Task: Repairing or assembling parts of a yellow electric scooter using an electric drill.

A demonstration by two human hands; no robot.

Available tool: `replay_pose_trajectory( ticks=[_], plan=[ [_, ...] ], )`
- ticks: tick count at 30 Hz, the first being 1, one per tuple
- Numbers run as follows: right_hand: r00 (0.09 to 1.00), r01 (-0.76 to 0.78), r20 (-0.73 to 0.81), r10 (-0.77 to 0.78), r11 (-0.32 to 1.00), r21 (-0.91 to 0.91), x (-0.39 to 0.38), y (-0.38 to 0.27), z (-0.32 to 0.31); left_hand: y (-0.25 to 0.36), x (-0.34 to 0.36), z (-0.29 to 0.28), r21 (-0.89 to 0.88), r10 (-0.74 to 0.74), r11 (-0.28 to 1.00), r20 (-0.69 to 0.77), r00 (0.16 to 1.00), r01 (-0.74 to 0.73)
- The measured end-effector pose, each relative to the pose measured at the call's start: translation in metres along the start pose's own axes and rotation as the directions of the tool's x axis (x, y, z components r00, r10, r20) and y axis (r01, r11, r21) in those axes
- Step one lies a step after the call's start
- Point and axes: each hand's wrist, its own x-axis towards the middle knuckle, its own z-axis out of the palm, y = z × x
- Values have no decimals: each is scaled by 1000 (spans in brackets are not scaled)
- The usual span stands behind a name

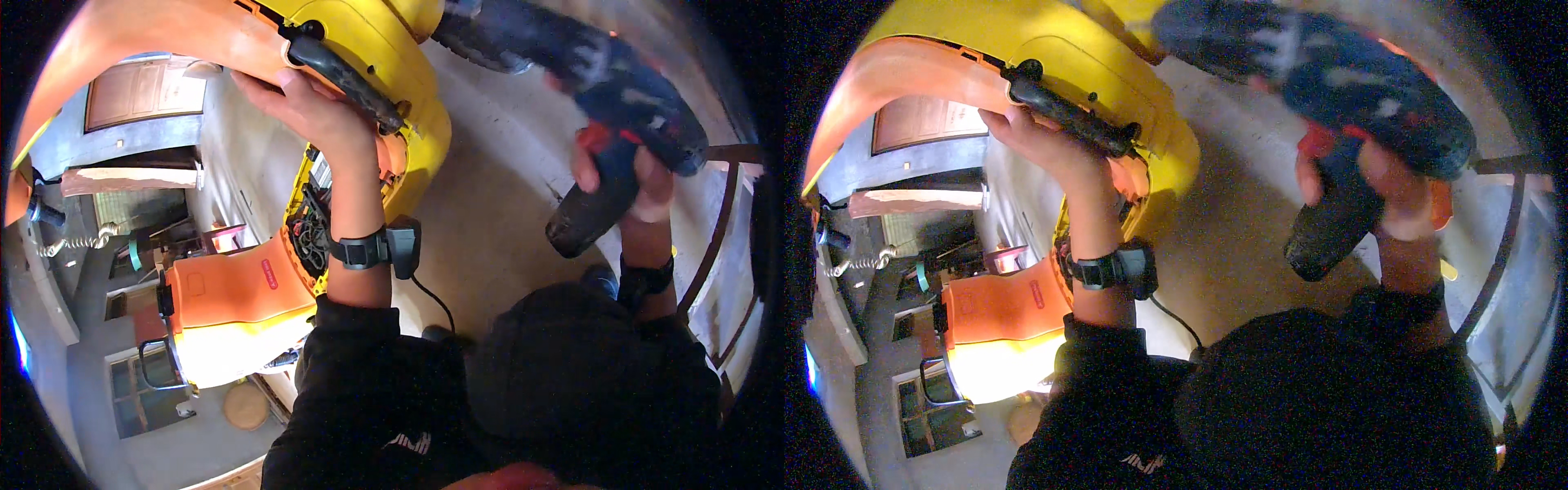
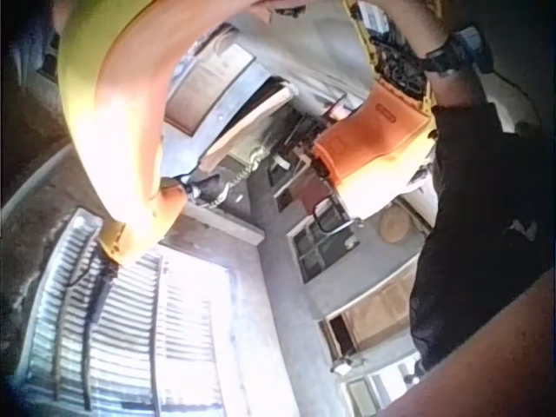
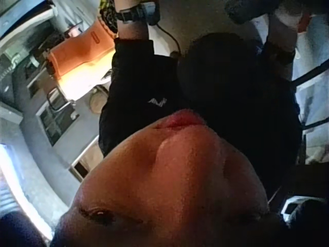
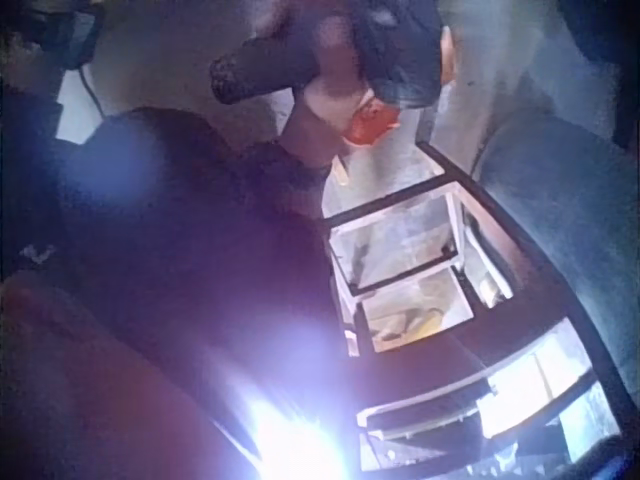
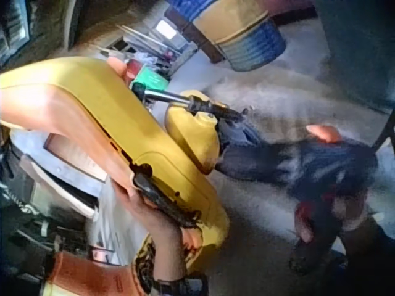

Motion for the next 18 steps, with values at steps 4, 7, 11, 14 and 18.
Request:
replay_pose_trajectory(
  ticks=[4, 7, 11, 14, 18],
  plan=[
    [994, 103, 90, -63, 825, -556, 3, 6, 20, 2, -9, 13, 34, 5, 999, -163, 987, 1],
    [965, 219, 261, -39, 670, -710, 11, 16, 19, 0, -12, 15, 18, 45, 999, -170, 985, -42],
    [927, 366, 345, -151, 574, -733, 20, 28, 24, -10, -11, 13, -17, 129, 991, -148, 981, -133],
    [925, 300, 379, -33, 675, -674, 17, 26, 31, -13, -12, 13, -30, 157, 986, -160, 975, -164],
    [978, -62, 128, 164, 819, -570, 15, 26, 35, -3, -11, 15, 14, 59, 998, -157, 986, -57]
  ],
)
